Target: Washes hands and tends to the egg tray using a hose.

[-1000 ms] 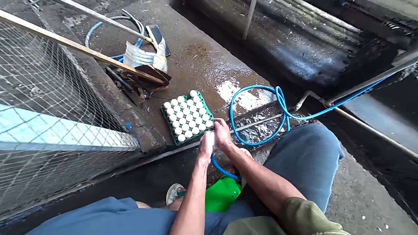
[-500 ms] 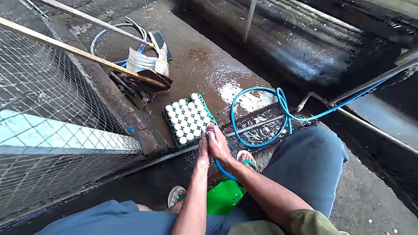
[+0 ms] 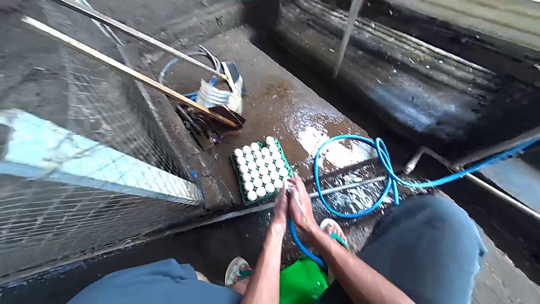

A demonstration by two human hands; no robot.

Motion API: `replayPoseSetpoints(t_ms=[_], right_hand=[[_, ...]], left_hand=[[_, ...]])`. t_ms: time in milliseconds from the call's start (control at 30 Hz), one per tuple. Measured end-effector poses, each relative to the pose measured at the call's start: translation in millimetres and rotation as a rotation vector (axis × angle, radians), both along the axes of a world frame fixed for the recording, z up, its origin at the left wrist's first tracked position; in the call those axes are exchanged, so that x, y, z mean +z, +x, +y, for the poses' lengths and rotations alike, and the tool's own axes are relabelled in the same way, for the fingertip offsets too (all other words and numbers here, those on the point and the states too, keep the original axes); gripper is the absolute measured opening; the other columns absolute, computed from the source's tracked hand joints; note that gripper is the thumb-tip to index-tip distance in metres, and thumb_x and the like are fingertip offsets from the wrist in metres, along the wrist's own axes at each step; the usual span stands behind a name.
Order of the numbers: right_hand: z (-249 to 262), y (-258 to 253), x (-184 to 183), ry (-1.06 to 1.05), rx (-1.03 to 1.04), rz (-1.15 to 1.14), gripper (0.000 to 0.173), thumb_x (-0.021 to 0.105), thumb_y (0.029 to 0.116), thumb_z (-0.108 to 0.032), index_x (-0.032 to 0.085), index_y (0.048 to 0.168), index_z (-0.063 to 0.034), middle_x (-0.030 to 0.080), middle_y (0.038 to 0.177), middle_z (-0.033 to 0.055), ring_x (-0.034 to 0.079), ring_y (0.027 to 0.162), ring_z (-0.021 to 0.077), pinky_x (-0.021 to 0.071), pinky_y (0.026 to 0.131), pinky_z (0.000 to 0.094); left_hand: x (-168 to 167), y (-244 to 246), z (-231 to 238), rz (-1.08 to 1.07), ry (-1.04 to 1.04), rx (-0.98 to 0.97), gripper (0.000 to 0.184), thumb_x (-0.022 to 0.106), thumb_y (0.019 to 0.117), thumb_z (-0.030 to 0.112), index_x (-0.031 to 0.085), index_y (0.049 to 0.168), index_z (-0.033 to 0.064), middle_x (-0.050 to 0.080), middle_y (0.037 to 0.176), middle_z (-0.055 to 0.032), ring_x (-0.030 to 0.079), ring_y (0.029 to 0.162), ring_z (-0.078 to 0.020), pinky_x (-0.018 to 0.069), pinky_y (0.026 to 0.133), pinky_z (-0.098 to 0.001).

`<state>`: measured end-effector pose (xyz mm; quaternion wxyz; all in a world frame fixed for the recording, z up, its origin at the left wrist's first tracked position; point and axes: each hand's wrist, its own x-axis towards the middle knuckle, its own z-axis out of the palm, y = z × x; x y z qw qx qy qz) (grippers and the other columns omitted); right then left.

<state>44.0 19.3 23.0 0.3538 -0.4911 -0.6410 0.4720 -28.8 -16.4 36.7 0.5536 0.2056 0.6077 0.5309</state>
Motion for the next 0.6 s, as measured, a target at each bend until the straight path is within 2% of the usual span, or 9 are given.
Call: replayPoseSetpoints(t_ms=[33, 100, 133, 200, 267, 367, 500, 567, 600], right_hand=[[3.9, -0.3, -4.5, -0.016, -0.016, 0.016, 0.047, 0.031, 0.1031, -0.015, 0.059, 0.132, 0.0096, 0.044, 0.154, 0.0295, 0.041, 0.147, 0.0378, 0.0333, 0.121, 0.0478], [20.1, 0.7, -4.6, -0.255, -0.087, 0.028, 0.044, 0.035, 0.1071, -0.019, 0.054, 0.140, 0.0035, 0.054, 0.145, 0.0246, 0.055, 0.132, 0.0324, 0.0458, 0.109, 0.0493], [23.1, -0.4, -1.6, -0.336, -0.123, 0.012, 0.042, 0.037, 0.1086, -0.021, 0.052, 0.142, 0.0021, 0.060, 0.134, 0.0259, 0.061, 0.121, 0.0343, 0.0489, 0.102, 0.0527], [8.4, -4.2, 5.3, -0.299, -0.118, 0.009, 0.041, 0.040, 0.1086, -0.021, 0.053, 0.138, 0.0047, 0.061, 0.129, 0.0284, 0.061, 0.119, 0.0370, 0.0483, 0.102, 0.0540], [-4.6, -6.7, 3.1, -0.224, -0.106, 0.058, 0.039, 0.042, 0.1059, -0.017, 0.060, 0.131, 0.0071, 0.059, 0.136, 0.0278, 0.056, 0.130, 0.0365, 0.0427, 0.112, 0.0522], [15.4, -5.8, 0.6, -0.367, -0.188, 0.076, 0.037, 0.043, 0.1067, -0.016, 0.058, 0.135, 0.0019, 0.064, 0.123, 0.0260, 0.062, 0.113, 0.0358, 0.0479, 0.097, 0.0563], [-2.5, -8.9, 2.3, -0.299, -0.166, 0.087, 0.038, 0.039, 0.1051, -0.013, 0.060, 0.130, 0.0074, 0.063, 0.125, 0.0289, 0.061, 0.119, 0.0382, 0.0455, 0.104, 0.0564], [13.2, -4.3, -7.7, -0.413, -0.189, 0.143, 0.034, 0.044, 0.1052, -0.013, 0.062, 0.128, 0.0045, 0.067, 0.113, 0.0236, 0.064, 0.102, 0.0304, 0.0507, 0.090, 0.0506], [25.4, 0.4, -7.9, -0.554, -0.186, 0.187, 0.033, 0.044, 0.1068, -0.014, 0.059, 0.131, 0.0029, 0.065, 0.113, 0.0220, 0.063, 0.099, 0.0285, 0.0505, 0.088, 0.0490]], left_hand=[[-0.1, -1.0, -0.8, 0.055, 0.002, -0.073, 0.057, 0.021, 0.1125, 0.037, 0.048, 0.145, -0.0004, 0.058, 0.138, -0.0178, 0.057, 0.124, -0.0209, 0.0462, 0.106, -0.0406], [-4.3, 3.8, 2.2, 0.171, -0.033, -0.128, 0.064, 0.016, 0.1118, 0.043, 0.052, 0.141, -0.0017, 0.061, 0.126, -0.0211, 0.060, 0.110, -0.0253, 0.0505, 0.092, -0.0437], [-7.5, 6.7, 3.1, 0.163, -0.027, -0.119, 0.064, 0.017, 0.1123, 0.042, 0.048, 0.145, -0.0035, 0.057, 0.137, -0.0247, 0.058, 0.121, -0.0294, 0.0470, 0.102, -0.0467], [-15.1, 12.4, 6.2, 0.091, 0.055, 0.025, 0.055, 0.023, 0.1133, 0.030, 0.043, 0.147, -0.0080, 0.048, 0.148, -0.0275, 0.048, 0.137, -0.0311, 0.0354, 0.117, -0.0450], [-15.9, 8.7, 3.4, 0.070, 0.075, 0.046, 0.050, 0.023, 0.1129, 0.024, 0.046, 0.144, -0.0083, 0.053, 0.142, -0.0260, 0.052, 0.131, -0.0282, 0.0387, 0.114, -0.0422], [-11.3, 7.0, 3.2, 0.092, -0.027, -0.043, 0.053, 0.021, 0.1124, 0.030, 0.054, 0.137, -0.0038, 0.060, 0.128, -0.0243, 0.058, 0.116, -0.0304, 0.0468, 0.100, -0.0486], [-9.2, 7.8, -1.6, 0.152, 0.068, -0.015, 0.051, 0.021, 0.1126, 0.022, 0.050, 0.137, -0.0122, 0.055, 0.136, -0.0298, 0.053, 0.127, -0.0319, 0.0390, 0.112, -0.0448], [-9.2, 6.4, -2.7, 0.115, -0.024, -0.059, 0.056, 0.018, 0.1131, 0.029, 0.055, 0.133, -0.0081, 0.062, 0.124, -0.0251, 0.059, 0.115, -0.0288, 0.0458, 0.102, -0.0456], [-11.2, 7.4, -0.9, 0.102, -0.042, -0.079, 0.054, 0.018, 0.1119, 0.030, 0.057, 0.126, -0.0055, 0.062, 0.108, -0.0185, 0.058, 0.097, -0.0232, 0.0484, 0.086, -0.0413]])
